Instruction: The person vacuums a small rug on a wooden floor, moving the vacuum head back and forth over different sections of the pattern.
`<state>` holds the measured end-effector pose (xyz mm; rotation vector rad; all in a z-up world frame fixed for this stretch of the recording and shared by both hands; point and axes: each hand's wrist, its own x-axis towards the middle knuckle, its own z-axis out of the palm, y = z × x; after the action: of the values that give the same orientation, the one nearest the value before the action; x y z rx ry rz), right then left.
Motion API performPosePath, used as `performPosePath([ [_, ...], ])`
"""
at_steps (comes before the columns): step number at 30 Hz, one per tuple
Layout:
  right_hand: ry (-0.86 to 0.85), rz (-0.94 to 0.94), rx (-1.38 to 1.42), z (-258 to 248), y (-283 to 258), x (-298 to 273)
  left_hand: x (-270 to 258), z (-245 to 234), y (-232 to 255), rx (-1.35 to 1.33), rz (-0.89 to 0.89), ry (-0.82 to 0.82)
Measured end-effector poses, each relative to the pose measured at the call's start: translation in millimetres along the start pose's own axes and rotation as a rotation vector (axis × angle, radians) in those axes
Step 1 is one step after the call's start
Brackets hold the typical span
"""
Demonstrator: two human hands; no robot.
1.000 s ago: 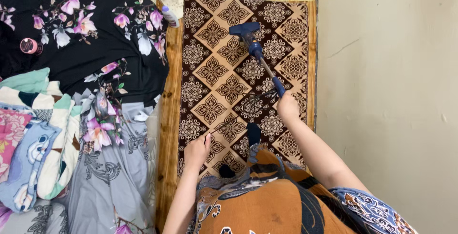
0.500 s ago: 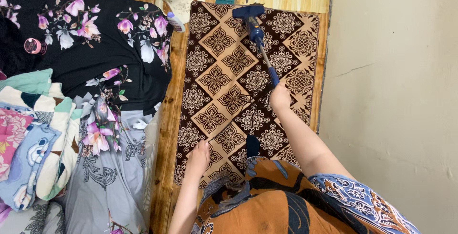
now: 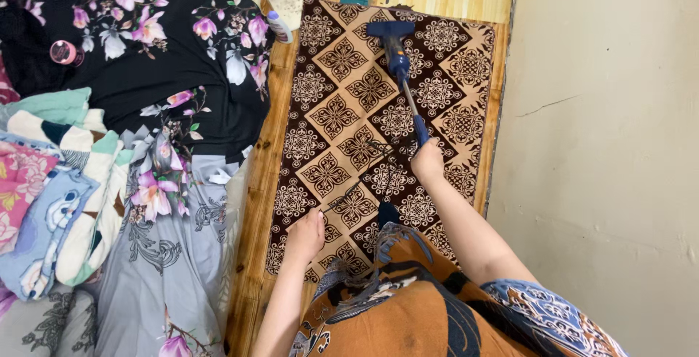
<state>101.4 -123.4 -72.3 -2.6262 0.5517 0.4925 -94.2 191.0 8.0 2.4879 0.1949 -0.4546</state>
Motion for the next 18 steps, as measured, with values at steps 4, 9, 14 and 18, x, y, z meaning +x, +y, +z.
performPosePath([
  [4, -0.019, 0.052, 0.029, -6.8, -0.7, -34.6, -11.8, -6.2, -3.4, 0.001, -0.008, 0.009],
  [9, -0.034, 0.052, 0.05, -17.0, -3.4, -78.2, -34.6, -13.0, -17.5, 0.002, -0.004, 0.072],
  [14, -0.017, -0.061, 0.117, -7.2, 15.0, -117.7, -59.1, -14.4, -37.6, -0.005, 0.029, 0.146],
  [18, -0.107, -0.053, 0.104, -2.2, 30.5, -155.3, -70.6, -15.2, -55.6, 0.052, 0.004, 0.149],
])
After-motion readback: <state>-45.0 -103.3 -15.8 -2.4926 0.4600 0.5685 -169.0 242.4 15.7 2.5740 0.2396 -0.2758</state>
